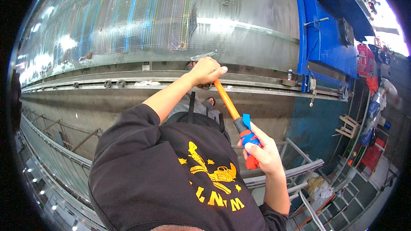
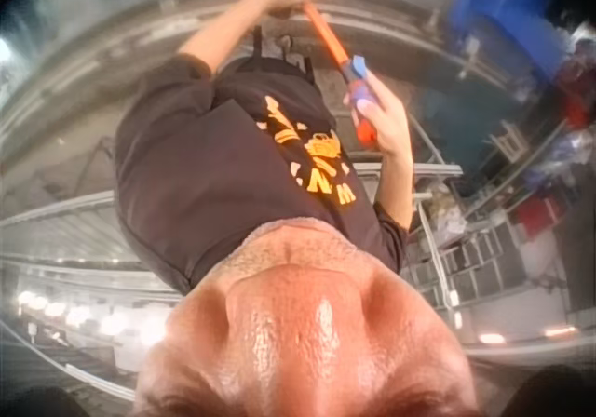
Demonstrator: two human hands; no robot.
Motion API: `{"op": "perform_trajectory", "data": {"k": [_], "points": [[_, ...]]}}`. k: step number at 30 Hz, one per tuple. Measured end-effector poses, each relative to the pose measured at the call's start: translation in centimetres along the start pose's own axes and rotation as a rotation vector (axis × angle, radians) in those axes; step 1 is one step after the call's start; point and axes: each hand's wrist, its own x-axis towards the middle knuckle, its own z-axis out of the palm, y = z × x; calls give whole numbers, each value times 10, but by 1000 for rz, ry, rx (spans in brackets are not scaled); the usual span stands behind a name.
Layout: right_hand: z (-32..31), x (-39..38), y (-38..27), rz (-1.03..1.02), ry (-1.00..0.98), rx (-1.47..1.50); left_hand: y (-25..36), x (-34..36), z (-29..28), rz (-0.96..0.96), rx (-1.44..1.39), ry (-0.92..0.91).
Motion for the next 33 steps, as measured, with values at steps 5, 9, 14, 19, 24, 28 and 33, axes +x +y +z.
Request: {"op": "perform_trajectory", "data": {"k": [5, 9, 14, 19, 24, 28, 33], "points": [[8, 13, -12, 56, -53, -13, -12, -15, 1, -52, -26, 162], [24, 35, -46, 213, -22, 94, -30, -16, -6, 12, -40, 311], [30, 67, -85, 311, 12, -27, -54, 9, -28, 79, -30, 311], [37, 104, -145, 377, 36, 50, -79, 45, -55, 93, -146, 321], [35, 164, -214, 400, 49, 103, -117, 101, -90, 111, -209, 381], [32, 219, -260, 339, 72, 43, -158, 168, -129, 191, -119, 366], [36, 303, -313, 239, 191, -31, -231, 276, -181, 290, -20, 406]]}}
